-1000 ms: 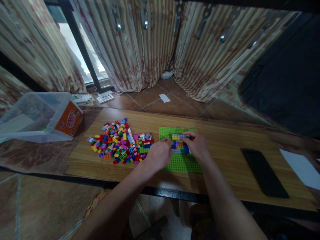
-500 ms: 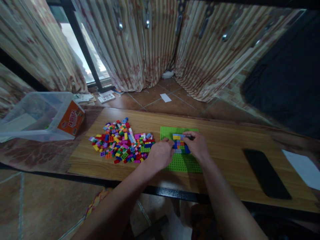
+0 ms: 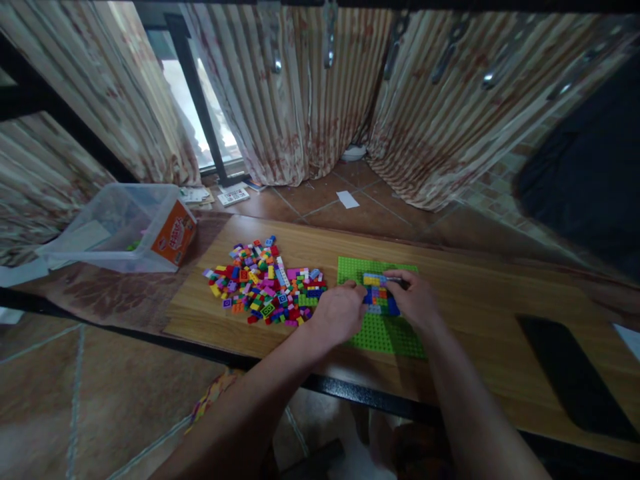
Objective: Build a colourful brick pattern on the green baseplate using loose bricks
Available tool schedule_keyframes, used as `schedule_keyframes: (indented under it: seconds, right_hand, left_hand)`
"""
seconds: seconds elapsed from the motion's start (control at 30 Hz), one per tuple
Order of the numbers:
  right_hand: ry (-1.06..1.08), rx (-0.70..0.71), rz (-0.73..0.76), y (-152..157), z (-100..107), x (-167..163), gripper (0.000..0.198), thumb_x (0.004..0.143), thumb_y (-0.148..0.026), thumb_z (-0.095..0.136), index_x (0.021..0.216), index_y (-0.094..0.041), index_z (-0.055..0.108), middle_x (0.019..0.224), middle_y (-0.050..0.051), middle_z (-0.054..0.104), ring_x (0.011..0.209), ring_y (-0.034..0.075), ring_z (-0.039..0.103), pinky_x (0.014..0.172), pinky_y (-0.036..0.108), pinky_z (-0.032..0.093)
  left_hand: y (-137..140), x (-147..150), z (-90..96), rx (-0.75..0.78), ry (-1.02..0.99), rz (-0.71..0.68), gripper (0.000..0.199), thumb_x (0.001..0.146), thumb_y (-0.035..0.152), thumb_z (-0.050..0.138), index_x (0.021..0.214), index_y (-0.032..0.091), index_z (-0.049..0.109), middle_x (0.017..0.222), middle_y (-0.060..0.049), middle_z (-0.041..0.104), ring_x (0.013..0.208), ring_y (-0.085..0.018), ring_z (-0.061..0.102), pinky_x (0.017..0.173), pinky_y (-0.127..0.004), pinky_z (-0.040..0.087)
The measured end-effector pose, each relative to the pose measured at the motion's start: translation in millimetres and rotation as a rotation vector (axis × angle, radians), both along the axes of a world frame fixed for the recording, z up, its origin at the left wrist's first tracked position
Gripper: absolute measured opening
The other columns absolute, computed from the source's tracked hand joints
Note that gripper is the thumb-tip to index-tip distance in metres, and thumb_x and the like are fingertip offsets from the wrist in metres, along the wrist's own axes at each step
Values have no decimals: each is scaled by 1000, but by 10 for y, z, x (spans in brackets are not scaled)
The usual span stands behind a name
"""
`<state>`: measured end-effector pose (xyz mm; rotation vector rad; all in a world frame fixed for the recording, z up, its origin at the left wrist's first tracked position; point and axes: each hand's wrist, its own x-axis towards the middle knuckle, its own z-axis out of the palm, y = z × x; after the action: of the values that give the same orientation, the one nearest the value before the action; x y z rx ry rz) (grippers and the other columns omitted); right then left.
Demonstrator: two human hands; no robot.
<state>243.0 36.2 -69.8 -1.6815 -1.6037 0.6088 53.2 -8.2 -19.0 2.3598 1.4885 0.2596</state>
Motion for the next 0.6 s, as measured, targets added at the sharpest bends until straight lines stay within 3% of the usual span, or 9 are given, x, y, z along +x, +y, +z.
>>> schedule_keyframes:
  seconds: [0.6]
  right_hand:
    - [-64, 1, -1, 8, -37, 35, 30, 72, -39, 58, 91, -22, 75, 99, 9, 71, 87, 25, 65, 83, 43, 50]
  left_hand:
    - [-24, -7, -48, 43, -4, -28, 21, 92, 24, 45, 102, 13, 60, 100, -9, 67, 89, -21, 67, 79, -33, 58]
